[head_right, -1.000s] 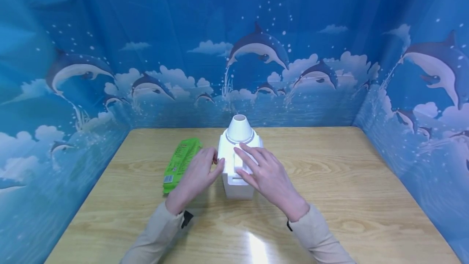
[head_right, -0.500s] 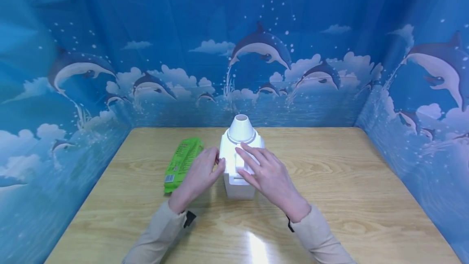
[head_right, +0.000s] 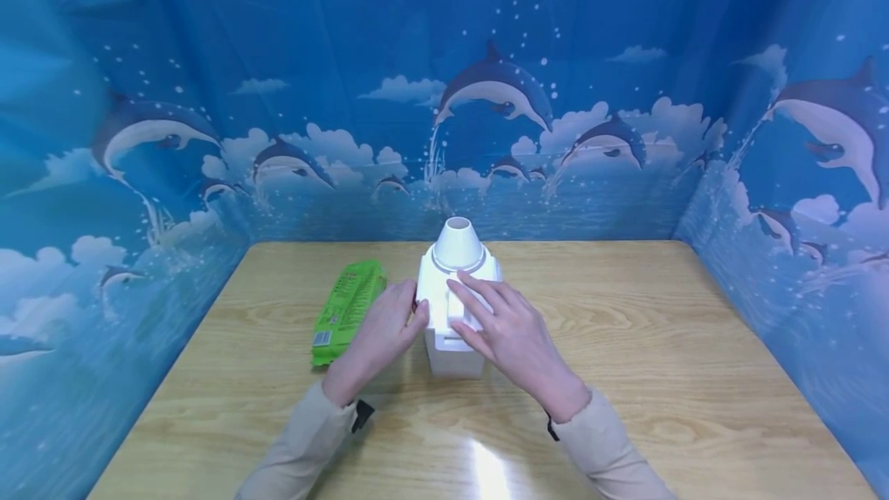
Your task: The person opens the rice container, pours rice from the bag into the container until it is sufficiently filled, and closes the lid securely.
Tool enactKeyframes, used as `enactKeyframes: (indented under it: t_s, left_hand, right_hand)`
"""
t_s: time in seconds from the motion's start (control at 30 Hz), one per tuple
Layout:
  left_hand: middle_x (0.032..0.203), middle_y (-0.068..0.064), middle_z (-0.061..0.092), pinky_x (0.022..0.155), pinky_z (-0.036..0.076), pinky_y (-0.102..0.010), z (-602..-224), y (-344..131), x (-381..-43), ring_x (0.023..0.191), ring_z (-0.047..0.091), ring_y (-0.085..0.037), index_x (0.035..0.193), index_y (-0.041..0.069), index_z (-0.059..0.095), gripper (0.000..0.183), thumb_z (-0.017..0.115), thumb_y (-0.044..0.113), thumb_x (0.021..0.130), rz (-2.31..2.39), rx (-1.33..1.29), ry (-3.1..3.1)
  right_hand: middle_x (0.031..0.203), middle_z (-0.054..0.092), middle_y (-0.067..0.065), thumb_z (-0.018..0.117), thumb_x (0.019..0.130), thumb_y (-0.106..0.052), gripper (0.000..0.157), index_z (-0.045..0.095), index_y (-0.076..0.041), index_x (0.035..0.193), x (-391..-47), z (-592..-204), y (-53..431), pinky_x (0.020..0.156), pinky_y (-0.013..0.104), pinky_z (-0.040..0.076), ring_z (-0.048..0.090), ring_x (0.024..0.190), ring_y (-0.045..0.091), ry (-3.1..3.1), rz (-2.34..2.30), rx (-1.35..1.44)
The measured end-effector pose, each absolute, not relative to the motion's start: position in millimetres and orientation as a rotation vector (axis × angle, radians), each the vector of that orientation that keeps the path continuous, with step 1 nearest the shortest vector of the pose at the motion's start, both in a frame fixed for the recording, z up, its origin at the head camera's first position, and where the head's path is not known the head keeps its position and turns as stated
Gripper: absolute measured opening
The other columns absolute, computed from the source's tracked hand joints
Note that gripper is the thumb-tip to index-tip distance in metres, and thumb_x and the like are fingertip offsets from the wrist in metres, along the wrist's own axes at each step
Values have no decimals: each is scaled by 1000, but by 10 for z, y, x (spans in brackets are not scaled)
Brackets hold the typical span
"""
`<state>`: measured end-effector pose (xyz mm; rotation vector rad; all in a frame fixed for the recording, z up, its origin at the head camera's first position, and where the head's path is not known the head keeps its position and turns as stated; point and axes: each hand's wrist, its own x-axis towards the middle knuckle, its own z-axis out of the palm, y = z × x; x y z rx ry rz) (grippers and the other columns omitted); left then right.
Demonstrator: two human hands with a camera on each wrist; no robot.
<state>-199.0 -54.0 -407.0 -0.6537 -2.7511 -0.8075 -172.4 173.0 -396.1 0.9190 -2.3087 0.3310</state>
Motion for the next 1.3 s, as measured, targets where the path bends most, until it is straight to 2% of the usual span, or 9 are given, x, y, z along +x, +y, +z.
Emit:
enactKeyframes:
  t_s: [0.3, 0.47, 0.77, 0.93, 1.13, 1.3]
  left_hand:
    - [87, 3, 53, 75, 44, -30, -4077, -511, -1976, 82, 48, -16, 98, 14, 56, 36, 37, 45, 103, -764, -628, -2749]
    - [88, 3, 55, 79, 45, -32, -4068, -506, -1969, 85, 50, -16, 98, 15, 57, 38, 37, 48, 103, -734, -608, -2756]
    - [111, -6, 65, 100, 47, -47, -4028, -514, -1936, 110, 57, -26, 117, 10, 64, 55, 34, 53, 103, -602, -565, -2768]
    - [115, -8, 64, 102, 46, -50, -3991, -526, -1910, 115, 57, -28, 118, 11, 65, 55, 36, 55, 103, -532, -537, -2763]
    - [127, -14, 63, 106, 45, -53, -3951, -545, -1882, 123, 56, -32, 130, 7, 61, 58, 44, 55, 101, -471, -523, -2665]
    - [134, -13, 62, 106, 47, -53, -3930, -537, -1844, 123, 58, -32, 136, 10, 59, 51, 52, 48, 102, -366, -601, -2524]
  right_hand:
    - [151, 51, 6, 34, 107, -54, 60, 49, -17, 151, -1702, -3961, 1767, 95, 47, 56, 60, 120, 28, -2326, 334, 914]
    - [152, 51, 6, 34, 108, -54, 60, 49, -17, 151, -1691, -3957, 1768, 94, 46, 56, 60, 119, 28, -2321, 340, 912]
    - [152, 51, 7, 34, 107, -54, 60, 49, -17, 151, -1698, -3962, 1755, 93, 49, 56, 60, 119, 29, -2312, 335, 913]
    - [152, 51, 7, 33, 107, -55, 60, 48, -17, 151, -1704, -3968, 1747, 94, 49, 56, 60, 119, 30, -2308, 337, 913]
    - [152, 50, 6, 34, 107, -55, 60, 48, -18, 152, -1713, -3982, 1738, 94, 50, 56, 59, 120, 29, -2305, 343, 918]
    - [152, 50, 6, 33, 107, -55, 60, 47, -18, 152, -1712, -3986, 1739, 99, 52, 53, 59, 121, 29, -2320, 348, 912]
